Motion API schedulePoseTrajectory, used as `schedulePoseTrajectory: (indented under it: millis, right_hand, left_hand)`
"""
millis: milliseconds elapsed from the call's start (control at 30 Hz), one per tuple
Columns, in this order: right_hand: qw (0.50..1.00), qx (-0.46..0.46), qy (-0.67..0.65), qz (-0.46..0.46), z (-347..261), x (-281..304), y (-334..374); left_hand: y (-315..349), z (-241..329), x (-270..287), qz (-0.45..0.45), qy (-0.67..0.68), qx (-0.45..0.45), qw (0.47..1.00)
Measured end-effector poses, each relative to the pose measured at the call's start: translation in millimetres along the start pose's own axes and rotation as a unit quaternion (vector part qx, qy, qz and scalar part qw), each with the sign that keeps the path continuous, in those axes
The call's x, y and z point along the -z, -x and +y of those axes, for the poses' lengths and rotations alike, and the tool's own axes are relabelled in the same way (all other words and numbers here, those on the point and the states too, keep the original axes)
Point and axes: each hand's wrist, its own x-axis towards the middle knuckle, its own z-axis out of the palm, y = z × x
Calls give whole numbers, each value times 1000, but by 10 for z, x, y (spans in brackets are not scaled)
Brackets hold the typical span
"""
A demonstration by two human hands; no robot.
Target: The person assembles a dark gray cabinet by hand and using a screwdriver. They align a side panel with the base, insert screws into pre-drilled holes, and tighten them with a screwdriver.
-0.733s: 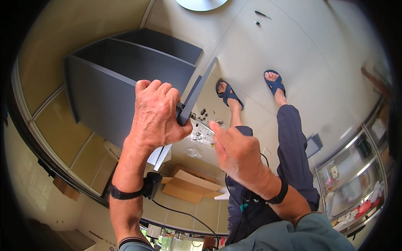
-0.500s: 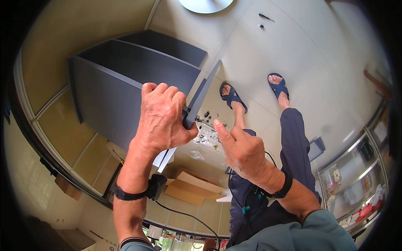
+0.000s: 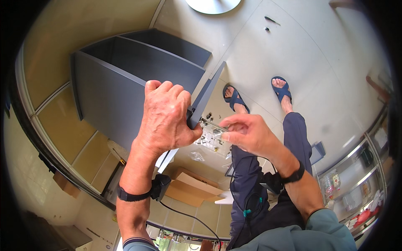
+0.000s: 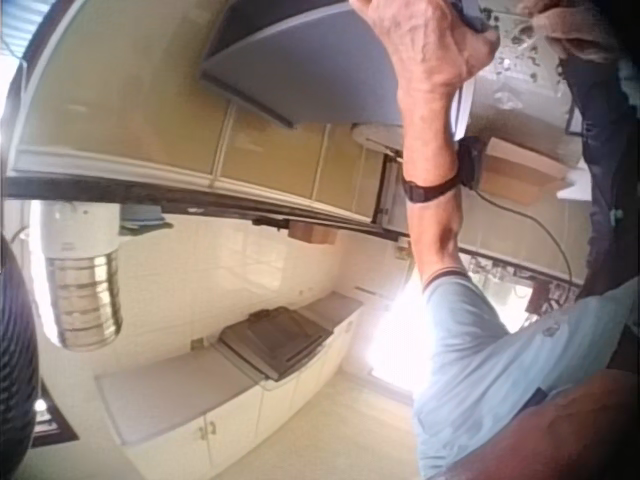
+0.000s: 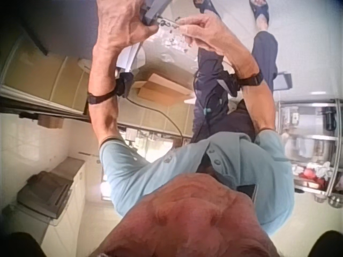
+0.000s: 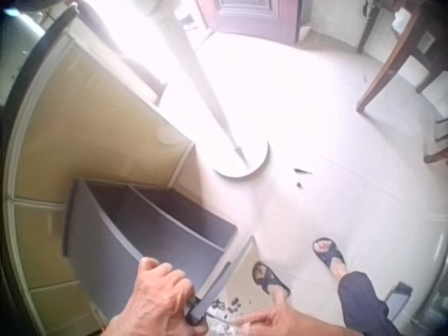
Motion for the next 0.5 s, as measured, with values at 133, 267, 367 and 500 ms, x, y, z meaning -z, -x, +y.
schedulePoseTrajectory:
  millis: [133,267,367,500]
  right_hand:
    - [846,280,409,195,39,-218,111]
    - [952,68,275,115,-95,-251,119]
    - [937,-196,-275,-94,-97,-56,65]
    - [954,-175,-237,-47,-78,-50,68]
  left_hand:
    - [32,16,-17,-7,12,5,1000]
    - [38,4,13,-5,-8,6,1000]
    - [30,4,-45,13,-5,-2,1000]
    - [15,3,10,-1,-14,-10,1000]
